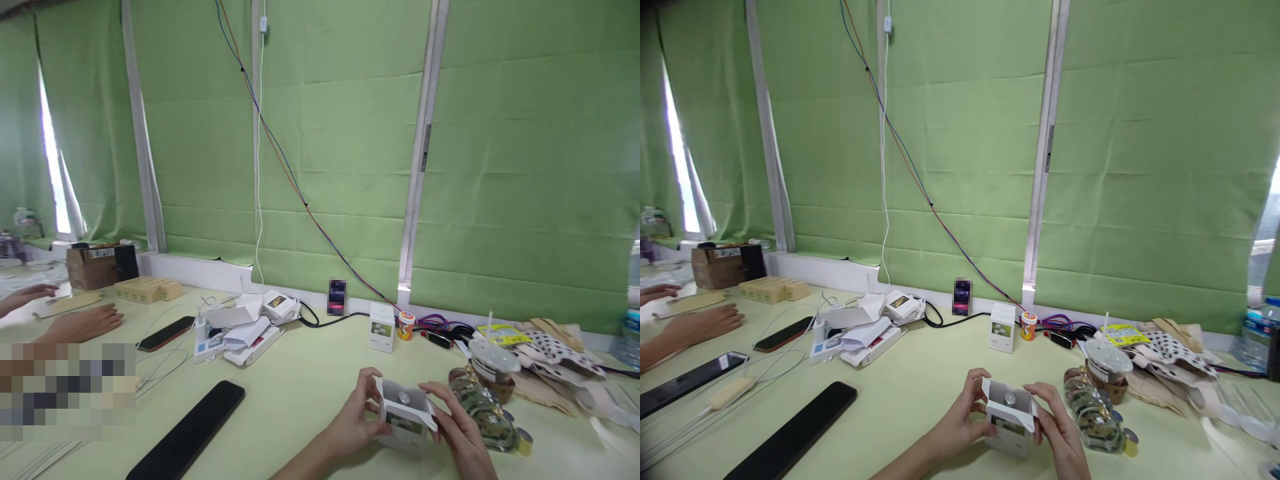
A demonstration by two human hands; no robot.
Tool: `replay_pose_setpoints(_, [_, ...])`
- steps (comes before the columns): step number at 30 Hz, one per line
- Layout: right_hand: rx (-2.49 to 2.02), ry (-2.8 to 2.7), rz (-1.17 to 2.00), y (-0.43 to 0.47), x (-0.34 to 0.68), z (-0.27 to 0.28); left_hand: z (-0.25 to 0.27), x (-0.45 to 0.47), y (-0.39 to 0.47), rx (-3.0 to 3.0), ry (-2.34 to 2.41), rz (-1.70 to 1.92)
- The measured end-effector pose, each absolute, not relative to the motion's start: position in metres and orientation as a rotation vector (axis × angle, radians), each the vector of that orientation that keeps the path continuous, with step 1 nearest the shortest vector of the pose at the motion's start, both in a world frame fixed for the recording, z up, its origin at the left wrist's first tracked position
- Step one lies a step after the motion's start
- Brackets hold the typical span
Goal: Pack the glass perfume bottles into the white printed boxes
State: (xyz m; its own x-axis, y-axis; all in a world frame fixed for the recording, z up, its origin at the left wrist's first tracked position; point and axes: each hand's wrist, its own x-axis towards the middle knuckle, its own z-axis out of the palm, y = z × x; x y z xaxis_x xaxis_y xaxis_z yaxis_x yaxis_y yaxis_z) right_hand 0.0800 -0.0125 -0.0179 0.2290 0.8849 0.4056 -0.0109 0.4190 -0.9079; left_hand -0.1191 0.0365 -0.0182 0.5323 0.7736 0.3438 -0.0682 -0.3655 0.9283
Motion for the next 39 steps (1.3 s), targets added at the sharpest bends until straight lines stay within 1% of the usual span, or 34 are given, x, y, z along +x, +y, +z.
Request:
replay_pose_setpoints(6, [-0.859, -1.388, 0.674, -0.01, 0.084, -0.024, -0.021, -0.119, 0.039, 1.728, 0.576, 1.008])
replay_pose_setpoints(14, [-0.88, -1.514, 0.588, -0.011, 0.088, -0.027, -0.027, -0.12, 0.042, 1.778, 0.564, 1.033])
replay_pose_setpoints(24, [-0.899, -1.85, 0.196, -0.004, 0.099, -0.025, -0.027, -0.127, 0.036, 2.057, 0.615, 1.01])
replay_pose_setpoints(27, [-0.916, -1.841, 0.127, -0.003, 0.1, -0.027, -0.026, -0.131, 0.035, 2.182, 0.675, 0.973])
replay_pose_setpoints(33, [-0.91, -1.81, 0.137, -0.004, 0.095, -0.038, -0.025, -0.128, 0.035, 2.202, 0.606, 1.051])
replay_pose_setpoints(35, [-0.935, -1.65, 0.171, -0.005, 0.088, -0.04, -0.024, -0.126, 0.035, 2.173, 0.611, 1.064])
replay_pose_setpoints(39, [-0.936, -1.186, 0.493, -0.005, 0.076, -0.039, -0.02, -0.123, 0.034, 2.13, 0.614, 1.06])
